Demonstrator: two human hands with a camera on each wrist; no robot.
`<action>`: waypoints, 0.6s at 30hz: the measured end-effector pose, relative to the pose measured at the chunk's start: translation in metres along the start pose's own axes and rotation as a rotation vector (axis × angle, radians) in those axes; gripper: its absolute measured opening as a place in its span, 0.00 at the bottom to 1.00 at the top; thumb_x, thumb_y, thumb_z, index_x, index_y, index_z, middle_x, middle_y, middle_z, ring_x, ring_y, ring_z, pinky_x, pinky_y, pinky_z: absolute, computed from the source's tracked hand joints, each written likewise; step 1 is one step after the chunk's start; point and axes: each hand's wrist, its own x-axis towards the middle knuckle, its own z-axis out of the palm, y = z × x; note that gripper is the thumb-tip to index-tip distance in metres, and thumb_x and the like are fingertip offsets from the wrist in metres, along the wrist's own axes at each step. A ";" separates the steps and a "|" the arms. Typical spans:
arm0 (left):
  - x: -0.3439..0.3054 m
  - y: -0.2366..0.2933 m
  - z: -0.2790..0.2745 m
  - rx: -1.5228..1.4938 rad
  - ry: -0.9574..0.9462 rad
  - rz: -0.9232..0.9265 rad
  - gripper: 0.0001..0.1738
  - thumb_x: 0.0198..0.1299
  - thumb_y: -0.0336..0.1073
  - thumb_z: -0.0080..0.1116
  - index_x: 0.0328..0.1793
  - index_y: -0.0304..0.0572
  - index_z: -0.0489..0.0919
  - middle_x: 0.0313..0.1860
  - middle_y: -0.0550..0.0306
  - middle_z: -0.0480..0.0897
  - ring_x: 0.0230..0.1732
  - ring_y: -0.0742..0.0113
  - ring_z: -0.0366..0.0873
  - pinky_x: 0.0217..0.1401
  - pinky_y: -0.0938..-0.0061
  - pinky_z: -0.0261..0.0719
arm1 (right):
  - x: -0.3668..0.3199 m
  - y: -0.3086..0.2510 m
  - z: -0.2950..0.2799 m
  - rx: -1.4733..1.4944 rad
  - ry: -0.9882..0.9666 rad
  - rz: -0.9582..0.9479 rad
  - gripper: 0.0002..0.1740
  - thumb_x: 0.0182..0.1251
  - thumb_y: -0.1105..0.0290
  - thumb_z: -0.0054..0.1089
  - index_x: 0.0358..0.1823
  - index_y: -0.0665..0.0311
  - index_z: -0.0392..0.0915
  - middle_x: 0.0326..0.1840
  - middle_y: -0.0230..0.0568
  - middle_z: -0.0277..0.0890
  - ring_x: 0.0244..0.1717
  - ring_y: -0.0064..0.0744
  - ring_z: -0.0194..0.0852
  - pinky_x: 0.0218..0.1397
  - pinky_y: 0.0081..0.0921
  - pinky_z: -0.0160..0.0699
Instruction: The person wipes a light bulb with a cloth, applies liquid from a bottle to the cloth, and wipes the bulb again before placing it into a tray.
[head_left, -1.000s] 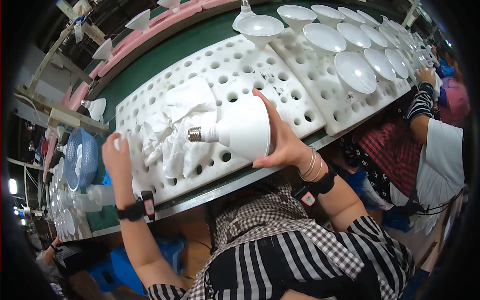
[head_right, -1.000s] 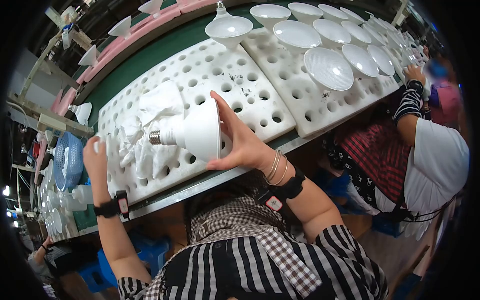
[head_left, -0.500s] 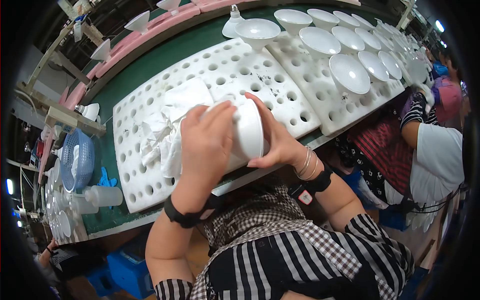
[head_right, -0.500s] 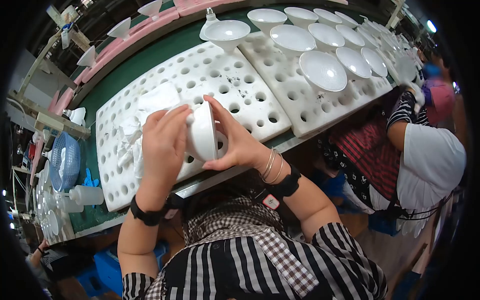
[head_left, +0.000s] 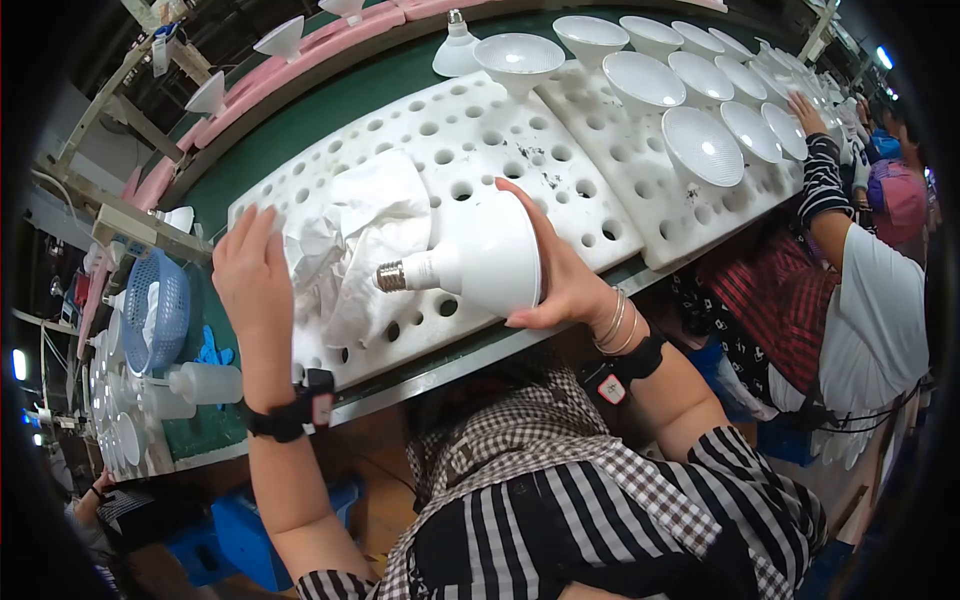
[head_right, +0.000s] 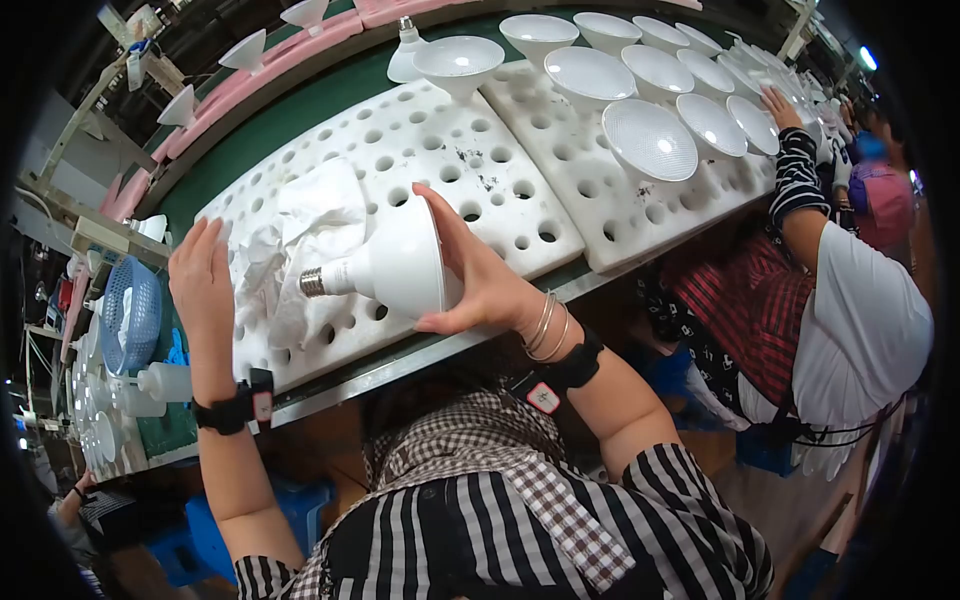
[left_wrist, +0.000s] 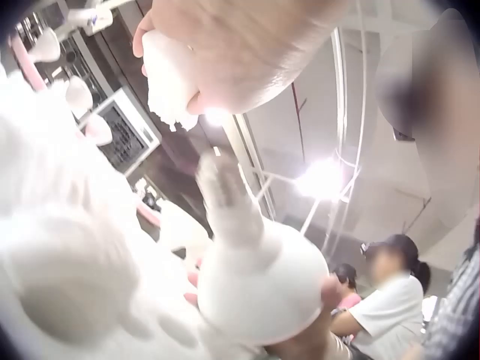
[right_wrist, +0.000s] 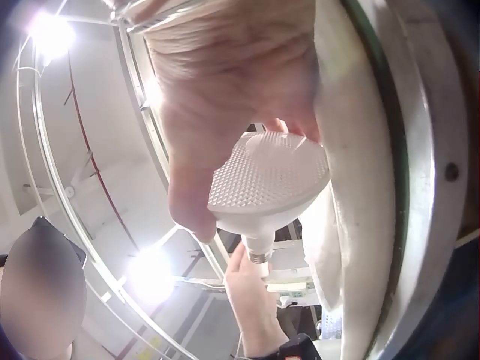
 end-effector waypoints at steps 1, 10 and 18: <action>-0.006 -0.007 0.002 0.035 -0.083 -0.063 0.18 0.64 0.34 0.58 0.61 0.47 0.80 0.63 0.47 0.77 0.61 0.47 0.73 0.62 0.57 0.71 | 0.000 0.000 -0.001 -0.004 -0.004 -0.001 0.76 0.33 0.65 0.82 0.81 0.61 0.34 0.82 0.46 0.37 0.83 0.36 0.34 0.82 0.35 0.33; -0.048 0.066 0.012 -0.337 -0.449 0.031 0.26 0.56 0.36 0.65 0.62 0.40 0.77 0.58 0.42 0.78 0.54 0.49 0.76 0.57 0.60 0.74 | -0.002 -0.002 0.005 0.107 0.075 0.015 0.76 0.33 0.63 0.82 0.81 0.60 0.34 0.80 0.44 0.42 0.80 0.36 0.40 0.81 0.33 0.36; -0.011 0.095 -0.021 -0.836 0.135 -0.077 0.12 0.57 0.31 0.61 0.48 0.39 0.82 0.36 0.52 0.81 0.36 0.61 0.77 0.43 0.68 0.75 | 0.000 0.001 0.010 0.070 0.137 -0.054 0.75 0.34 0.63 0.82 0.81 0.62 0.35 0.77 0.43 0.48 0.79 0.37 0.46 0.80 0.32 0.40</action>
